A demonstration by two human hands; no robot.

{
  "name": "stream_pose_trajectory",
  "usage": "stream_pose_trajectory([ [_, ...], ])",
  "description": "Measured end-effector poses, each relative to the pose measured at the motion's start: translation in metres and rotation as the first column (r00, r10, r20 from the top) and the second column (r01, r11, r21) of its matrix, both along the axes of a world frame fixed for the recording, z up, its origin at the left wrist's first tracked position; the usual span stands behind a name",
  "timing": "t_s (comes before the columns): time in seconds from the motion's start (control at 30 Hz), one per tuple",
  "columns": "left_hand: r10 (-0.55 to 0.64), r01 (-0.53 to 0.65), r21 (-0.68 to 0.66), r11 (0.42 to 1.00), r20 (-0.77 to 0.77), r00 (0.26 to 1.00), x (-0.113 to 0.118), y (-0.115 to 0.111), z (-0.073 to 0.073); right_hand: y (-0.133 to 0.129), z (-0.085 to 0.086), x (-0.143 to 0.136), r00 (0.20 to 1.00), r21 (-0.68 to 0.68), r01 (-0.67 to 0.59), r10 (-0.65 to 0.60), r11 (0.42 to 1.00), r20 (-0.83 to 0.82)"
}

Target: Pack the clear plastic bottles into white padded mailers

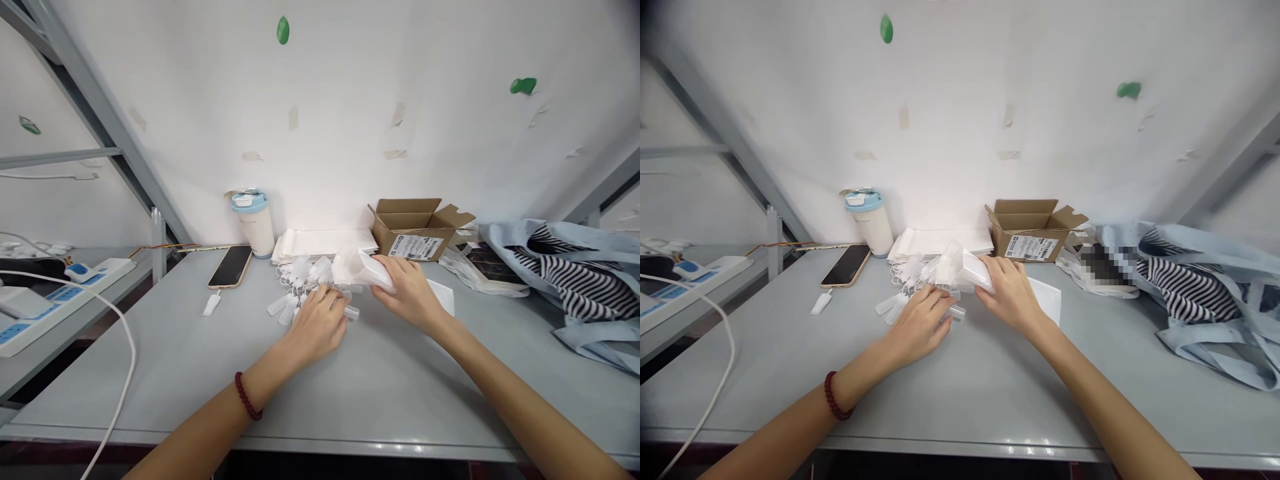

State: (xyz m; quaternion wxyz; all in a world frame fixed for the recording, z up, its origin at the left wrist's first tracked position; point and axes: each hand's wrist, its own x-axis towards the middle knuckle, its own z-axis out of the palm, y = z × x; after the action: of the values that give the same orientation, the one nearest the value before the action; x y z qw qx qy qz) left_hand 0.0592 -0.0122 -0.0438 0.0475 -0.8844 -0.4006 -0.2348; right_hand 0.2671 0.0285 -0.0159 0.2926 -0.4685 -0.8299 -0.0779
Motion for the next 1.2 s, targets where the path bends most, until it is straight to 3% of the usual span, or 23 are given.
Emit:
stream_pose_trajectory([
  [0.53,0.02,-0.013,0.103,0.995,-0.065,0.998,-0.001,0.003,-0.008,0.0,-0.001,-0.001,1.0,-0.037,0.0,0.001,0.999,0.028],
  [0.67,0.007,-0.01,0.096,0.995,0.035,0.999,-0.001,0.004,-0.008,0.0,-0.001,-0.001,1.0,-0.029,-0.006,0.007,1.0,0.024],
  [0.77,-0.064,0.047,0.088,0.995,0.196,0.978,-0.001,0.004,-0.005,0.0,-0.001,-0.001,1.0,-0.028,-0.01,0.011,1.0,0.021],
  [0.83,-0.112,0.066,0.146,0.987,0.337,0.935,0.0,0.003,-0.002,0.0,-0.001,0.0,1.0,-0.036,-0.012,0.013,0.999,0.027],
  [0.97,-0.114,-0.047,0.262,0.964,0.564,0.818,0.002,0.0,0.005,0.001,-0.004,0.0,0.999,-0.058,-0.025,0.028,0.998,0.044],
  [1.2,0.016,-0.187,0.106,0.977,0.832,0.555,-0.002,0.003,0.01,0.0,-0.006,-0.001,0.996,-0.049,-0.064,0.067,0.997,0.058],
])
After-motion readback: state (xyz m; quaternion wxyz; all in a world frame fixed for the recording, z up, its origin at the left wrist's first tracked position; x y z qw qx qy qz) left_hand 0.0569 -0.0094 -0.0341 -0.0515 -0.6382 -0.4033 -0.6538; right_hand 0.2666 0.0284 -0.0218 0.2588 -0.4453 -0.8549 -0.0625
